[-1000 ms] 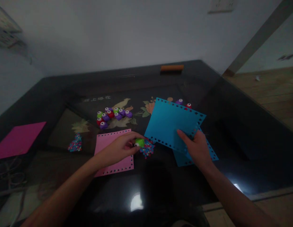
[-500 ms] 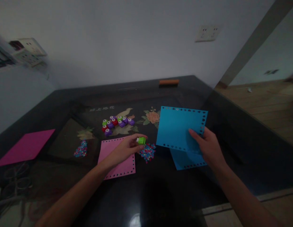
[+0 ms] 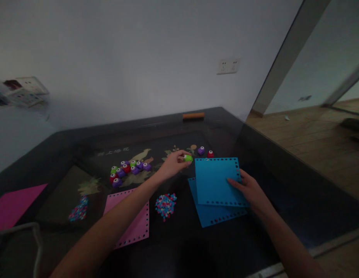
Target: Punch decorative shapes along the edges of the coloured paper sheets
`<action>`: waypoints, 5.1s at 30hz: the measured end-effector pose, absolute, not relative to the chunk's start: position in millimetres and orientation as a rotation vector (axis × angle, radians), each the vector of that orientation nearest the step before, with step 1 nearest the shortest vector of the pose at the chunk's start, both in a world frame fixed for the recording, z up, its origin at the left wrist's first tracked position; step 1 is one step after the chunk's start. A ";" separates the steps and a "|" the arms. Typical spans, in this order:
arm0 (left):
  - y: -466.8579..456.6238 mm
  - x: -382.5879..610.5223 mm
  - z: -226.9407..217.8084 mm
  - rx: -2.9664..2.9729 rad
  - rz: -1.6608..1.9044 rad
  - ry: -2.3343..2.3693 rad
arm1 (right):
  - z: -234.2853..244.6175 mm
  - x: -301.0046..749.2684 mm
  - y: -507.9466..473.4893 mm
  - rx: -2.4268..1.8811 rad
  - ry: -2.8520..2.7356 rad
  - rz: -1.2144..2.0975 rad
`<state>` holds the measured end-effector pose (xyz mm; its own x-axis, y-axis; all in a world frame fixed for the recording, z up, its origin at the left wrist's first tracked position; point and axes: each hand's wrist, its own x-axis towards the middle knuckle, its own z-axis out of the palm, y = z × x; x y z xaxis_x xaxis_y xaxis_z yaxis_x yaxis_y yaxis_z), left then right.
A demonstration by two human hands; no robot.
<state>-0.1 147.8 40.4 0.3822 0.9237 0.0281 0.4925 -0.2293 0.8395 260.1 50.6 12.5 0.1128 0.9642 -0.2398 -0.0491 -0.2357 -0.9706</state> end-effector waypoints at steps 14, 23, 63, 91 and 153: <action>209.7 48.8 -1.1 2.240 0.519 1.536 | 10.2 263.4 50.5 -1.369 -1.081 1.331; 234.5 55.8 -6.2 2.284 0.442 1.630 | 13.8 261.4 49.4 -1.355 -1.102 1.304; 1.6 -2.0 -7.5 2.805 0.480 1.192 | 8.4 263.9 52.4 -1.625 -1.231 1.328; 1.3 -1.7 -13.3 2.824 0.425 1.248 | 2.5 266.1 55.5 -1.748 -1.512 1.137; 41.5 -188.1 18.8 2.357 0.690 1.572 | 61.3 182.9 71.3 -1.399 -2.001 0.501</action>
